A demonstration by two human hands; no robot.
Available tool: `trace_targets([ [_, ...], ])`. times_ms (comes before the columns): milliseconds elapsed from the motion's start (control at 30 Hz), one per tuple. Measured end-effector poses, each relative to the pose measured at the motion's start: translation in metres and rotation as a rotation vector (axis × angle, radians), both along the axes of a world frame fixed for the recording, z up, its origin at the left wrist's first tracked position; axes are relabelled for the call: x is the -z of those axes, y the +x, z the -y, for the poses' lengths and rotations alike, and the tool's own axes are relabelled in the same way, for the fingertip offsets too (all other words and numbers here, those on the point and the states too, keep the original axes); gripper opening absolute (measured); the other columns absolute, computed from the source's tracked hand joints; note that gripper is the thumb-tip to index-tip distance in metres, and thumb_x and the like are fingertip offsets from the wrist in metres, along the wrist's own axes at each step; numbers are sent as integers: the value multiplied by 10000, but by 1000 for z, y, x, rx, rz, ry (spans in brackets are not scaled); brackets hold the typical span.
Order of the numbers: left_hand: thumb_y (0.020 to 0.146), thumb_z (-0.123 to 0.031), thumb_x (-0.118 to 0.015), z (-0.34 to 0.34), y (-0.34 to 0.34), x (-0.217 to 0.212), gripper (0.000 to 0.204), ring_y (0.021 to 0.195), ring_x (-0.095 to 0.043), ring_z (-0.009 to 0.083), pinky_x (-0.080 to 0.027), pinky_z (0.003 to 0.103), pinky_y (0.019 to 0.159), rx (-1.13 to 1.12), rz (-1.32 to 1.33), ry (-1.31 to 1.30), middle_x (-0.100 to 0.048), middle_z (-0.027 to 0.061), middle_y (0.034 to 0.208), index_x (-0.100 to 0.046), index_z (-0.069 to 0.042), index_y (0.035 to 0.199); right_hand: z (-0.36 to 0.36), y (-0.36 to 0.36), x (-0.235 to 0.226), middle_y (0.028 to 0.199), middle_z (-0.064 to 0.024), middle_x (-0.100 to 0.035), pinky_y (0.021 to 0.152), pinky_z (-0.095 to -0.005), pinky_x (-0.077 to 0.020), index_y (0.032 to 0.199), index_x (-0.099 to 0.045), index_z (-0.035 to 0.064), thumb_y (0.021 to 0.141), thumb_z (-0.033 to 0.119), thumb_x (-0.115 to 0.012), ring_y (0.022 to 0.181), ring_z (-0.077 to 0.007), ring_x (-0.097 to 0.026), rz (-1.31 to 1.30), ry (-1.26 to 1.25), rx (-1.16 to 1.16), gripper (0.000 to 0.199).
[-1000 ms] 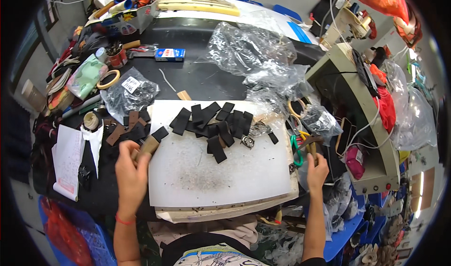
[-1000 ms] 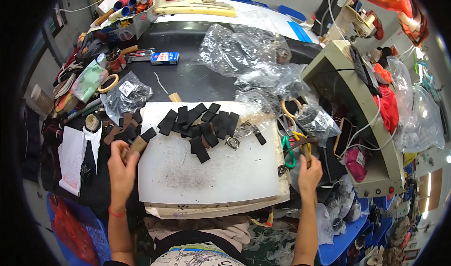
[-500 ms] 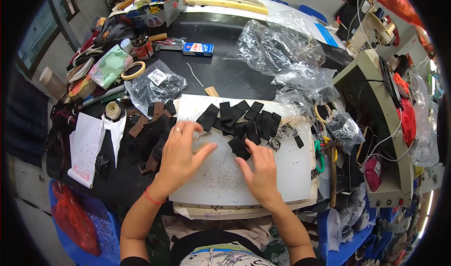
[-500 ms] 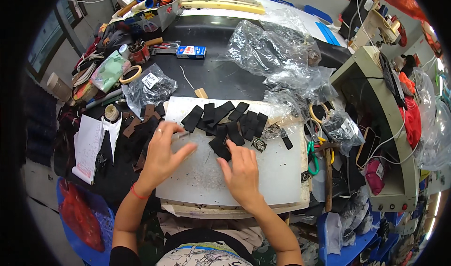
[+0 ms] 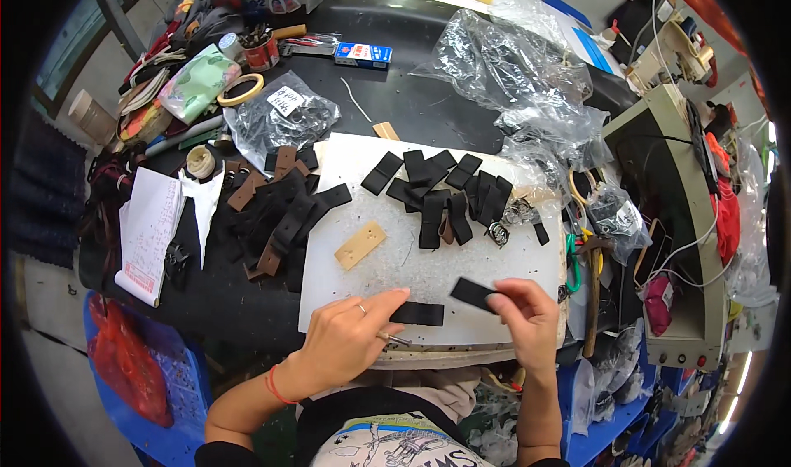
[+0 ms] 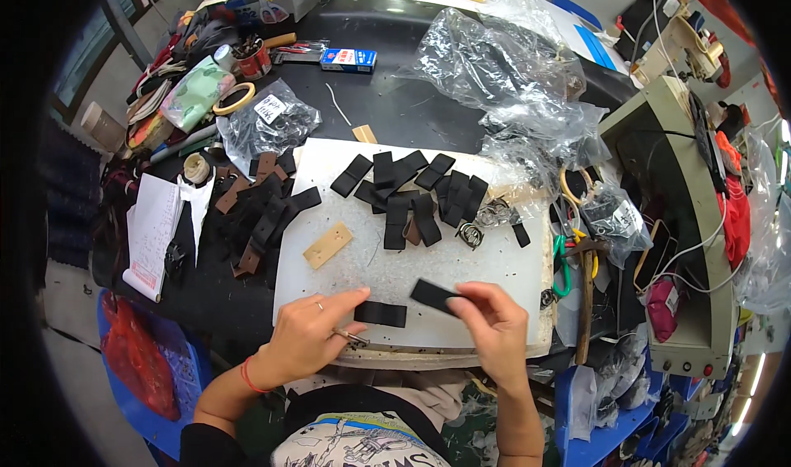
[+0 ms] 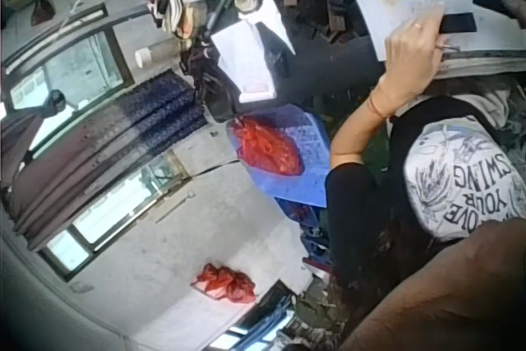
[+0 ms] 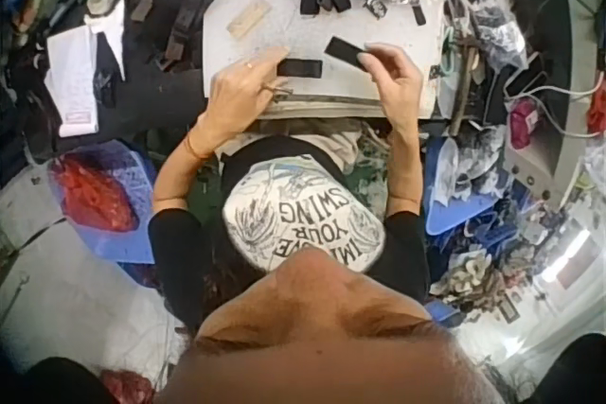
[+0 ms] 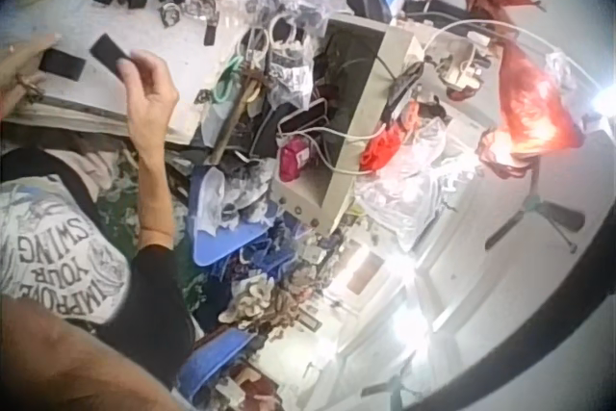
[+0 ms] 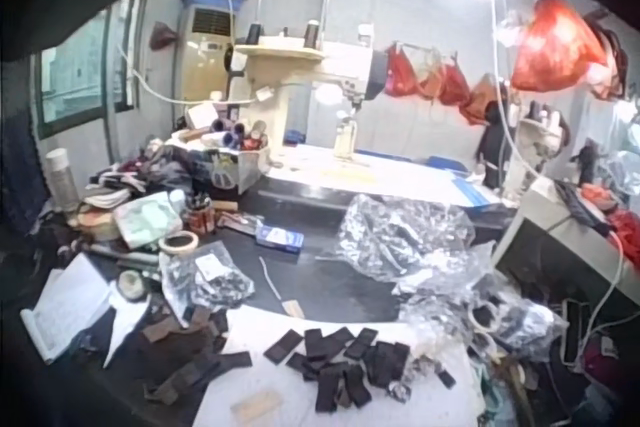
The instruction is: The person repeatedly picks up black fabric straps and metal rivets, places them on a wooden block, and uses a hammer to secure the rivets. The person handles the straps one at a time, moving completed units to a pile on the table.
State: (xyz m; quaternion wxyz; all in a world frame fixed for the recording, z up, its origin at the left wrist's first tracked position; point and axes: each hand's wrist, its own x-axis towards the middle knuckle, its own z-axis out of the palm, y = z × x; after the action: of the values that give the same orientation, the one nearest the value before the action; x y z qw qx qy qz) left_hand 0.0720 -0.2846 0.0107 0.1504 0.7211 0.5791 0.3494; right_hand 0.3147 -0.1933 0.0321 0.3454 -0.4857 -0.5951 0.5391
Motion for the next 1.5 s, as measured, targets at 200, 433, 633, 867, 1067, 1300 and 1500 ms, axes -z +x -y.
trace_targets([
  [200,767,-153,-776,10,2,9,654,694,-657,265,-510,337,611,-93,121,64,-711,141,990,-535,-43,1365,7,-43,-1,816,-22,-688,583,-200,-451,963,-717,3,868,44,-719,683,-44,-593,153,-10,-236,103],
  [433,788,-123,-753,-2,-3,11,509,702,-669,246,-528,335,631,-5,110,26,-712,111,991,-588,-51,1264,21,-48,9,836,-116,-693,619,-287,-524,961,-696,-2,847,31,-714,679,-183,-668,283,245,-212,120],
  [633,774,-80,-725,-14,-14,13,173,712,-673,213,-534,313,637,142,24,36,-703,55,1072,-686,-74,942,29,-51,20,911,-122,-673,610,-305,-517,967,-691,12,807,-1,-732,732,-236,-658,342,496,-193,166],
  [867,758,-77,-718,-9,-8,13,130,681,-664,204,-523,313,612,115,-45,74,-684,41,1062,-682,-71,883,23,-18,25,1137,-86,-651,778,-369,-467,985,-701,59,745,53,-779,938,-266,-616,377,778,-290,252],
  [1067,746,-60,-739,-8,-9,10,135,675,-669,212,-521,311,601,118,16,58,-700,54,1027,-681,-59,868,26,-14,38,1146,-60,-655,813,-384,-428,1008,-693,75,758,84,-763,954,-251,-592,462,870,-354,260],
  [1300,727,-34,-719,-2,-9,11,154,702,-670,211,-523,317,628,68,13,48,-708,56,1034,-688,-55,876,-6,-43,6,1073,-80,-653,845,-408,-451,1010,-687,79,780,35,-728,948,-292,-572,441,739,-526,237],
  [1500,748,-78,-688,1,0,17,124,690,-638,184,-504,319,609,25,-54,124,-691,33,1084,-672,-72,871,-42,-128,15,1203,-142,-561,877,-435,-438,1093,-607,48,747,61,-635,1028,-303,-539,463,1055,-627,348],
])
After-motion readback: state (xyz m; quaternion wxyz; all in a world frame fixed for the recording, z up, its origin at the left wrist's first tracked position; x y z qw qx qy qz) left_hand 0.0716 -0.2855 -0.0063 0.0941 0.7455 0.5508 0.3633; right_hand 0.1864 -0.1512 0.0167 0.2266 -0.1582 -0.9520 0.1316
